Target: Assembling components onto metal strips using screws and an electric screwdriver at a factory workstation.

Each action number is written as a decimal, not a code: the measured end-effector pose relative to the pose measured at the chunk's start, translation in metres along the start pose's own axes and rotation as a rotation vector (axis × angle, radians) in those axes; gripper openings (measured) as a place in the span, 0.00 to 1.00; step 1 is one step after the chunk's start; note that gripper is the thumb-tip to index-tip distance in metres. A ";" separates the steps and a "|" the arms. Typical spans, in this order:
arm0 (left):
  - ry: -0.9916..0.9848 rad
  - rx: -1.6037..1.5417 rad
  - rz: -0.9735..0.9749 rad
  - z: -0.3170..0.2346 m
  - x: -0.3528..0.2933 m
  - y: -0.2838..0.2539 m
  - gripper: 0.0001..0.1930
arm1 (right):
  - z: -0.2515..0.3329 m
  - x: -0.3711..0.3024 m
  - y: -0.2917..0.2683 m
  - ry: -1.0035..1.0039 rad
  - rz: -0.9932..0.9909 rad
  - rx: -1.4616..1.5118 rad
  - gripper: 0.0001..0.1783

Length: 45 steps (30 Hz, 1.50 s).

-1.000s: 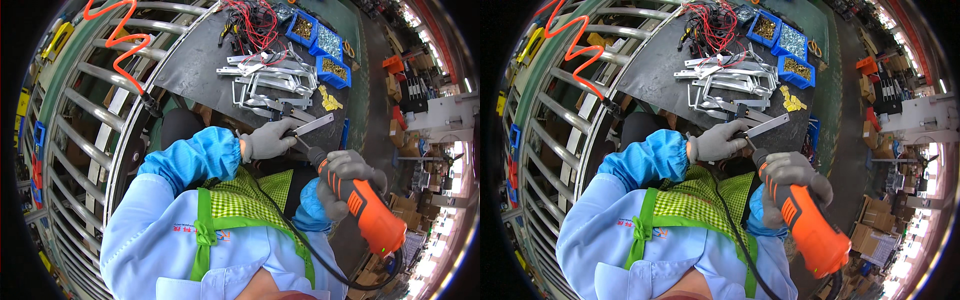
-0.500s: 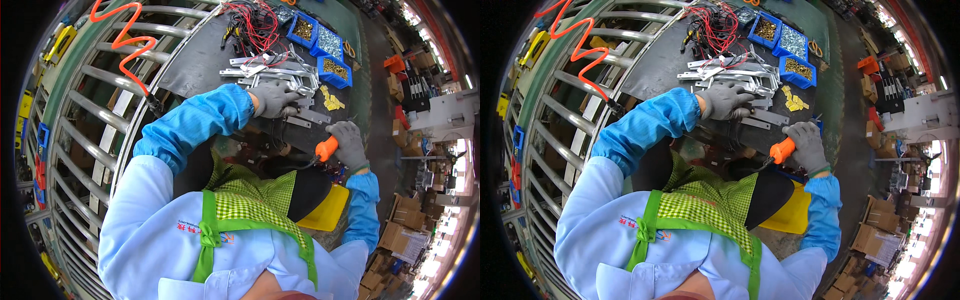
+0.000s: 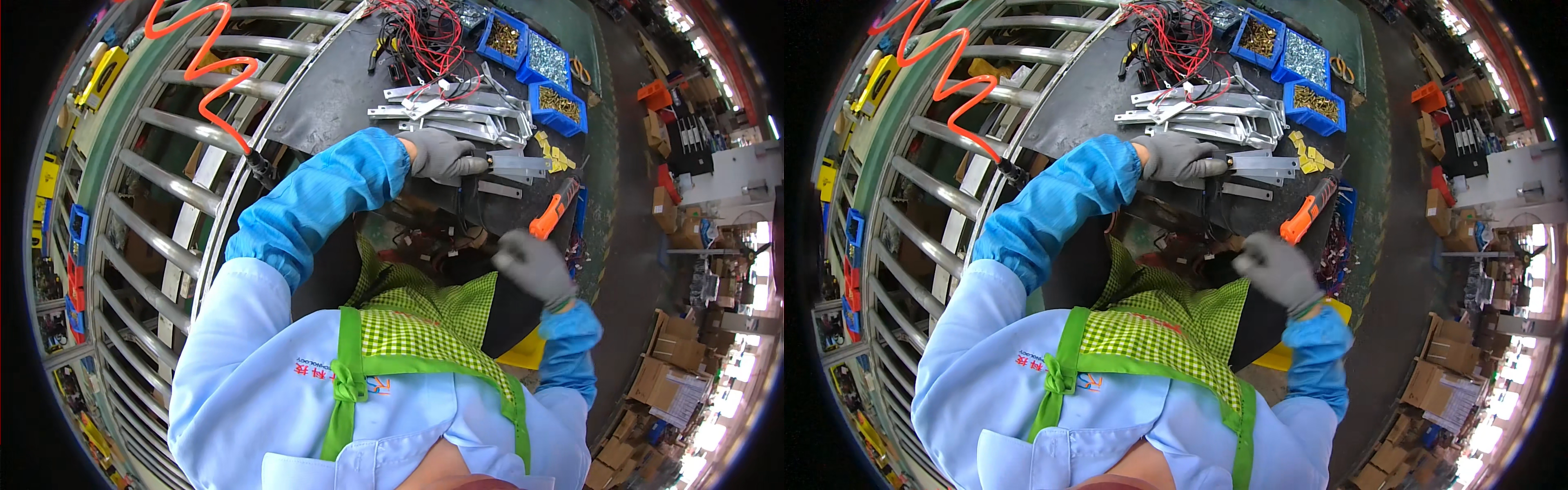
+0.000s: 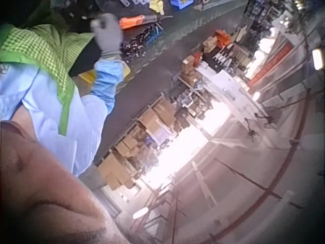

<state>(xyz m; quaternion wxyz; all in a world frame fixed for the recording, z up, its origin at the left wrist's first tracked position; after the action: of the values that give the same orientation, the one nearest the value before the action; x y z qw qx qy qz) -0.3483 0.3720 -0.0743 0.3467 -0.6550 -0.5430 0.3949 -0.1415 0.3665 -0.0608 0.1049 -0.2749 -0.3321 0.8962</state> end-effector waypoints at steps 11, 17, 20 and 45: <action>-0.105 -0.078 0.018 0.005 -0.005 0.012 0.38 | -0.114 0.113 0.153 -0.126 -0.687 0.851 0.56; -0.106 -0.081 -0.011 0.002 -0.003 0.014 0.38 | -0.140 0.113 0.156 -0.068 -0.823 0.992 0.55; -0.089 -0.056 -0.037 0.004 -0.006 0.009 0.38 | -0.129 0.119 0.169 -0.066 -0.592 1.314 0.48; 0.260 -1.083 -0.245 0.012 -0.073 -0.094 0.31 | 0.220 -0.055 -0.149 -0.583 -0.317 0.603 0.23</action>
<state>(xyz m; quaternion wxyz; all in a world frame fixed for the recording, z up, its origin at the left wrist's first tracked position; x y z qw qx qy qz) -0.4074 0.3162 0.0139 0.0689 -0.7147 -0.6928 -0.0669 -0.2186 0.3405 0.1982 0.2186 0.0862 -0.1097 0.9658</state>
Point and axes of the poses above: each hand's wrist, its own x-axis towards the middle knuckle, its own y-axis out of the palm, z = x × y, the point moved 10 cm from there along x, towards the middle knuckle, and after that the axes turned 7 degrees about x, right-handed, at the moved point
